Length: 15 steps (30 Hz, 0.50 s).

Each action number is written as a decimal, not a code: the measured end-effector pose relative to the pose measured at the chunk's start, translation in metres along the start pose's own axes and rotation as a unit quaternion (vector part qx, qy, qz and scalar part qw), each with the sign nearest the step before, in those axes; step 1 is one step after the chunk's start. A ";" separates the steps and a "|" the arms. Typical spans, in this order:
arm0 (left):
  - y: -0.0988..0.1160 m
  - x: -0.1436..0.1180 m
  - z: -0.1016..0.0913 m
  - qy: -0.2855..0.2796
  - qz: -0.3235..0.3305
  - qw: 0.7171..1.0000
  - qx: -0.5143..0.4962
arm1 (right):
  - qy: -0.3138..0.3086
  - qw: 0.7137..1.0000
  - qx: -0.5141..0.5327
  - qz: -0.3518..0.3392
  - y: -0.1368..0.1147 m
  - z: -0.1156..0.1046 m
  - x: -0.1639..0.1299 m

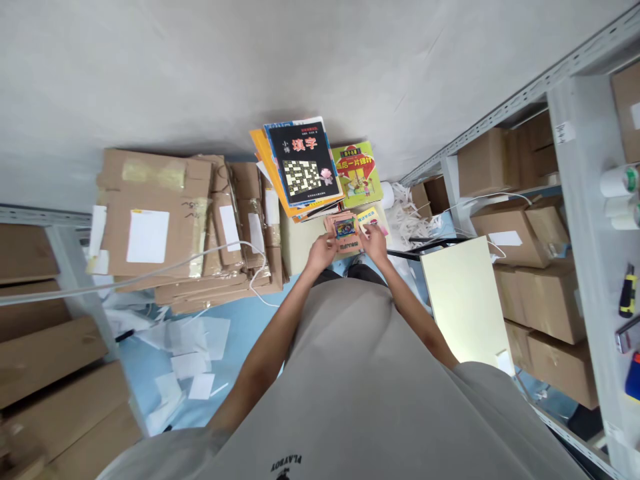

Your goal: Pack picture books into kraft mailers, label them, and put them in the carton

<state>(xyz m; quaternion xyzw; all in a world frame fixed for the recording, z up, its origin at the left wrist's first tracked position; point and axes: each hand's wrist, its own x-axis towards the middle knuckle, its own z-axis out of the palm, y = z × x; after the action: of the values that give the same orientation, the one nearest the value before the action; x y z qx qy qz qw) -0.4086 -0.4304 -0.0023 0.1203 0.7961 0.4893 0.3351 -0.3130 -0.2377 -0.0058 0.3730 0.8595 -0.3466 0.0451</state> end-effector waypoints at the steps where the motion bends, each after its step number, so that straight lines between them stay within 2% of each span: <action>1: 0.009 -0.004 -0.010 0.034 0.052 0.998 -0.025 | 0.026 0.999 0.034 -0.034 -0.008 -0.007 0.007; 4: 0.041 0.000 -0.047 0.170 0.198 0.964 -0.044 | 0.089 0.975 0.135 -0.155 -0.046 -0.024 0.038; 7: 0.062 0.023 -0.075 0.264 0.228 0.937 -0.016 | 0.103 0.961 0.157 -0.204 -0.090 -0.028 0.072; 9: 0.063 0.041 -0.082 0.282 0.212 0.936 -0.010 | 0.088 0.968 0.137 -0.191 -0.113 -0.024 0.088; 11: 0.056 0.054 -0.080 0.275 0.192 0.942 -0.014 | 0.068 0.976 0.118 -0.171 -0.124 -0.018 0.095; 15: 0.043 0.054 -0.067 0.247 0.161 0.955 -0.031 | 0.044 0.975 0.150 -0.161 -0.116 -0.015 0.093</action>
<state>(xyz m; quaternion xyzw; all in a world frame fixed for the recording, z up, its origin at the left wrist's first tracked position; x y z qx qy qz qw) -0.4982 -0.4280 0.0320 0.1120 0.8087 0.5754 0.0483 -0.4552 -0.2278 0.0397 0.2476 0.8477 -0.4570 -0.1057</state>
